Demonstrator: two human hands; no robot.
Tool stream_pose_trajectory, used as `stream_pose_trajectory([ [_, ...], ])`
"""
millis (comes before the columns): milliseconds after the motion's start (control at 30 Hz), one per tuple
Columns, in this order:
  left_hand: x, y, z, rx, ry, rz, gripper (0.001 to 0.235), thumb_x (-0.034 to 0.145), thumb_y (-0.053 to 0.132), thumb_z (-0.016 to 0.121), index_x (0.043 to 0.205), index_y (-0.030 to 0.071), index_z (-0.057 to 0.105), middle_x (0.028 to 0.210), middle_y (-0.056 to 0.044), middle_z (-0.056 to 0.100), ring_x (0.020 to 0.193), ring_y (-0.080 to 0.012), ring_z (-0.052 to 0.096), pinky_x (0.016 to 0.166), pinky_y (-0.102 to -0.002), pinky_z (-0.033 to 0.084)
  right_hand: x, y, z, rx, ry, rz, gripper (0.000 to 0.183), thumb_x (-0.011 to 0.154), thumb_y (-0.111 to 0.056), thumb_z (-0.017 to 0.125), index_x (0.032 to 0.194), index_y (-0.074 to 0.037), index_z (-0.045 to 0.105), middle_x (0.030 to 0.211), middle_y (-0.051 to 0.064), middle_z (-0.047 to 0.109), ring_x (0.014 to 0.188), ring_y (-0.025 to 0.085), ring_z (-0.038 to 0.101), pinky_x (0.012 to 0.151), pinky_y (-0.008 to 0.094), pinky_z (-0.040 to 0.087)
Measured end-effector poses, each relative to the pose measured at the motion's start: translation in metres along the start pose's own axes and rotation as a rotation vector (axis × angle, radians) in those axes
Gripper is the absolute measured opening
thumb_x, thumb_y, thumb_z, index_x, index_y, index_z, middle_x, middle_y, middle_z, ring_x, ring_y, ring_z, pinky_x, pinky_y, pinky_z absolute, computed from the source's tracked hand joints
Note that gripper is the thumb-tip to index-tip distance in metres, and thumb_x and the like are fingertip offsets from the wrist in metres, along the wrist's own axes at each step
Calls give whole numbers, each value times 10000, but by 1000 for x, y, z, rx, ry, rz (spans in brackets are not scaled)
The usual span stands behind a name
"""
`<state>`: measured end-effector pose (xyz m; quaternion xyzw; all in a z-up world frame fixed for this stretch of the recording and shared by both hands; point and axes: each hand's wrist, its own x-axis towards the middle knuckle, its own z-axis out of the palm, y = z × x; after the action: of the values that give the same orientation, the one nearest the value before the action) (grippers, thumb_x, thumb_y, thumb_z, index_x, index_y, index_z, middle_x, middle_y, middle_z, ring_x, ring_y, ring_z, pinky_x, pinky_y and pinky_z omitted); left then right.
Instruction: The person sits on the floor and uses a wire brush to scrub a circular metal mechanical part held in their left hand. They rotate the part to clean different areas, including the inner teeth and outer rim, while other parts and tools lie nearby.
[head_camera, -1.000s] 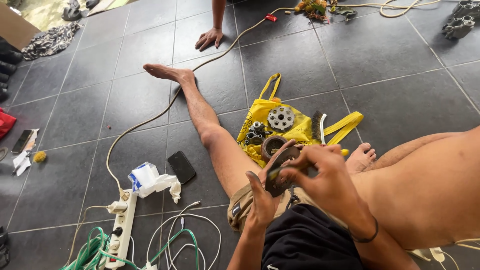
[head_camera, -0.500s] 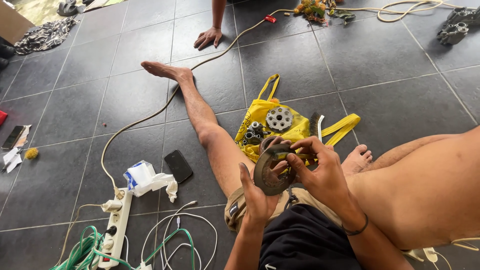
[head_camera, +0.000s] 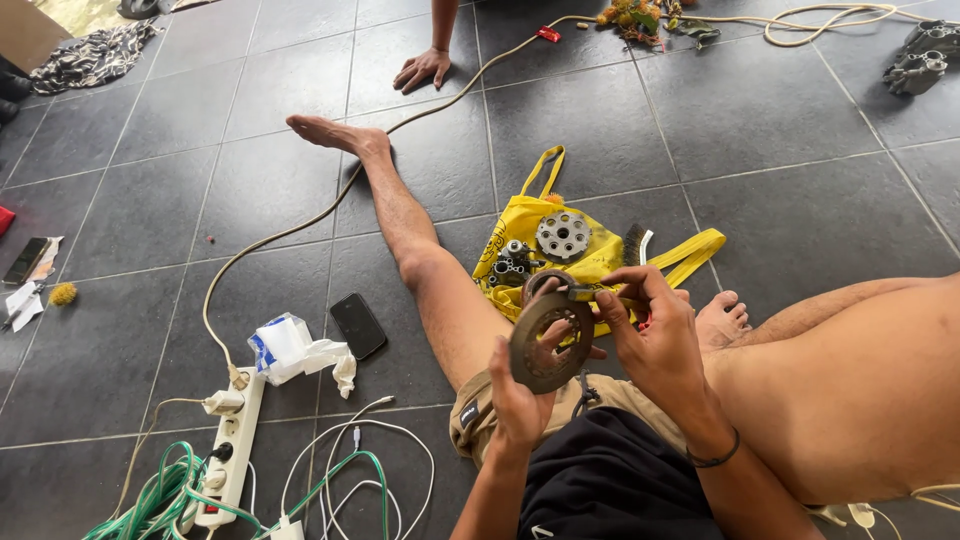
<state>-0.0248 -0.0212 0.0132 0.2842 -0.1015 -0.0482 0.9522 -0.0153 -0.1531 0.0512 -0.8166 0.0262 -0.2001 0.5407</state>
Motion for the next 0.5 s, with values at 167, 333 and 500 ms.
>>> stream_pose_trajectory([
  [167,10,0,-3,236,-180,48,776,1006,502,319,1549,-49,386,1498,-193,535,1197,-218,644,891,-379,589,-10,11,6,-84,53,-139,217,927,-365,770,899,-160,705,606,23,643,615,166,540,816,292,382],
  [333,8,10,-4,292,-215,55,823,993,513,317,1543,-98,362,1478,-229,498,1158,-289,640,849,-397,598,-5,11,-1,-92,79,-181,225,891,-344,814,827,-166,693,568,15,657,565,166,569,816,279,372],
  [500,7,24,10,247,-175,-113,735,995,527,388,1520,16,450,1507,-195,534,1414,-320,512,1104,-405,499,-14,-5,-2,-123,-63,-189,228,913,-331,737,822,-151,629,754,-39,618,678,122,517,842,315,319],
])
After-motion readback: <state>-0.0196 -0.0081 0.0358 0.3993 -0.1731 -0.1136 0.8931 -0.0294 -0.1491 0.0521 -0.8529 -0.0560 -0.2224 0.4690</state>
